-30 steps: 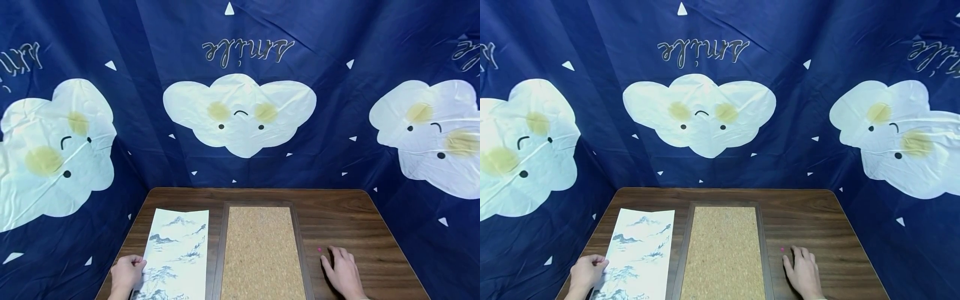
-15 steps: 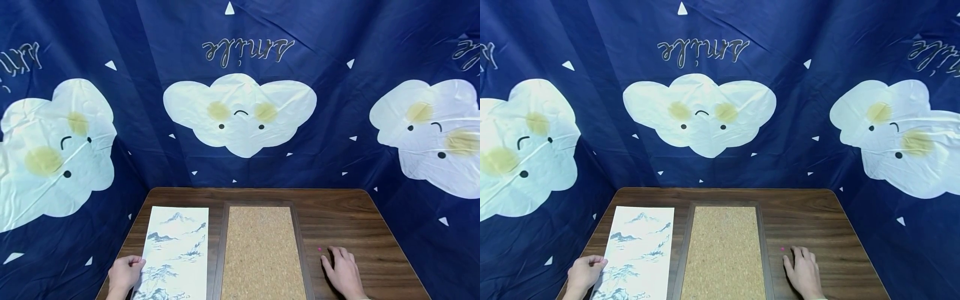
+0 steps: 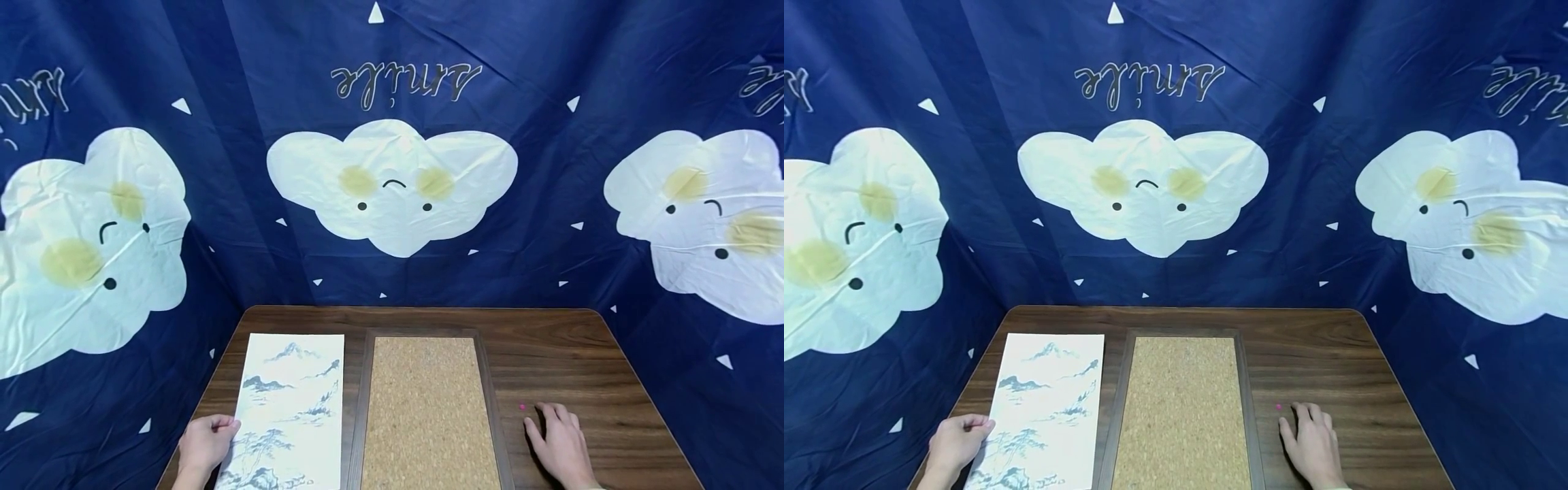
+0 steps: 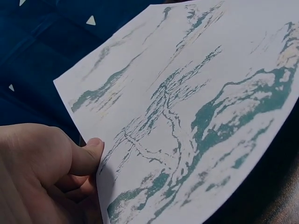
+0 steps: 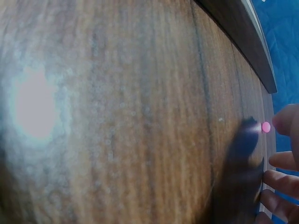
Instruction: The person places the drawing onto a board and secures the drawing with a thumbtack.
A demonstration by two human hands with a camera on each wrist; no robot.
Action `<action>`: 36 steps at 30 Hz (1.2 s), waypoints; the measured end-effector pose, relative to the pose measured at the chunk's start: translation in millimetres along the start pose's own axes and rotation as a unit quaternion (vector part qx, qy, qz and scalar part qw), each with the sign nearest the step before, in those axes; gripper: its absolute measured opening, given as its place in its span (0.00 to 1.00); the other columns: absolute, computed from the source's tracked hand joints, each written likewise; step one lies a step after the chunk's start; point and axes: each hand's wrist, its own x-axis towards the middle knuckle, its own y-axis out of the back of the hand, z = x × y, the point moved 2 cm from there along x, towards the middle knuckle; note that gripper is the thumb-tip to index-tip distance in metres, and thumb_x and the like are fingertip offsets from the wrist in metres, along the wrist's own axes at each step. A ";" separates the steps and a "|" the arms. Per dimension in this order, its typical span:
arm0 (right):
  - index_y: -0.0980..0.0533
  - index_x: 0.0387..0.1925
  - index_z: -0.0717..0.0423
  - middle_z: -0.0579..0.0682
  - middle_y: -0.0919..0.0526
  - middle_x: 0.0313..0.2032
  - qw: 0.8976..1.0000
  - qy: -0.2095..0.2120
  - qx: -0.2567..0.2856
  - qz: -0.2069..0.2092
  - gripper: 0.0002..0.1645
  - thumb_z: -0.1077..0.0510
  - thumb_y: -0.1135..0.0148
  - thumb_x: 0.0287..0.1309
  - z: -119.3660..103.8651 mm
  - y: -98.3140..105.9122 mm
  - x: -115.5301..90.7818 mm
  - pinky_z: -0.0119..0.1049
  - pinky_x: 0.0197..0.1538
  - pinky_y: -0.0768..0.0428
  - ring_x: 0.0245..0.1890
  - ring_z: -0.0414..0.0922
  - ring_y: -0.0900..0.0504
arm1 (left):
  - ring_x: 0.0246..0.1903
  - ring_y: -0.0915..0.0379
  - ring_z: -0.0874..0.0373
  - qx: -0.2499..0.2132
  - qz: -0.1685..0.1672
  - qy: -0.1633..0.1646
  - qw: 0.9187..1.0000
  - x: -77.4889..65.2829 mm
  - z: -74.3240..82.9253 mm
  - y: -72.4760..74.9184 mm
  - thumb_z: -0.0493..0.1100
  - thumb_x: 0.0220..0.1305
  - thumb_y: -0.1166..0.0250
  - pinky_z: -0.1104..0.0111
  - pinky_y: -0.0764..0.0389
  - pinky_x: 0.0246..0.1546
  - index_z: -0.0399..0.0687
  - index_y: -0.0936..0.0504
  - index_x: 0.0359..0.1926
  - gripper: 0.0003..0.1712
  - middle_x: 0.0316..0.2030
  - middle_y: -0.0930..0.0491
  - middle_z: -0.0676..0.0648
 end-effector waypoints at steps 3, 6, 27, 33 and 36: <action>0.17 0.49 0.66 0.65 0.17 0.46 1.000 0.003 0.001 0.004 0.23 0.54 0.26 0.57 -0.7 0.2 -0.1 0.64 0.43 0.23 0.46 0.68 0.22 | 0.46 0.22 0.28 -0.006 -0.007 0.013 1.000 0.7 1.1 0.6 0.37 0.63 0.31 0.38 0.34 0.53 0.32 0.11 0.34 0.09 0.33 0.12 0.36; 0.17 0.49 0.66 0.65 0.17 0.46 1.000 0.006 0.002 0.007 0.23 0.55 0.26 0.56 -1.3 0.6 -0.3 0.64 0.42 0.23 0.46 0.68 0.22 | 0.47 0.21 0.29 -0.009 -0.009 0.023 1.000 1.2 2.7 1.0 0.37 0.64 0.31 0.39 0.32 0.53 0.32 0.11 0.35 0.09 0.33 0.11 0.37; 0.17 0.49 0.65 0.64 0.18 0.47 1.000 0.006 -0.005 -0.004 0.23 0.54 0.26 0.57 -0.7 0.1 -0.8 0.64 0.43 0.23 0.46 0.67 0.22 | 0.39 0.18 0.48 -0.048 -0.084 0.015 0.995 -1.5 17.9 -2.2 0.43 0.65 0.30 0.53 0.24 0.45 0.35 0.09 0.39 0.12 0.34 0.10 0.43; 0.17 0.49 0.65 0.64 0.18 0.47 1.000 0.000 -0.003 -0.011 0.23 0.54 0.26 0.57 -1.2 1.1 -0.9 0.64 0.43 0.23 0.47 0.67 0.22 | 0.36 0.21 0.56 -0.064 -0.098 0.016 0.993 -4.2 26.2 -10.5 0.42 0.66 0.30 0.60 0.25 0.42 0.35 0.10 0.40 0.11 0.32 0.10 0.46; 0.17 0.49 0.65 0.64 0.18 0.47 1.000 -0.001 -0.002 -0.010 0.23 0.54 0.26 0.57 -1.5 1.6 -0.5 0.64 0.44 0.23 0.47 0.67 0.22 | 0.34 0.23 0.58 -0.081 -0.107 0.018 0.991 -6.9 31.8 -13.3 0.41 0.66 0.30 0.63 0.25 0.38 0.33 0.10 0.41 0.12 0.31 0.11 0.47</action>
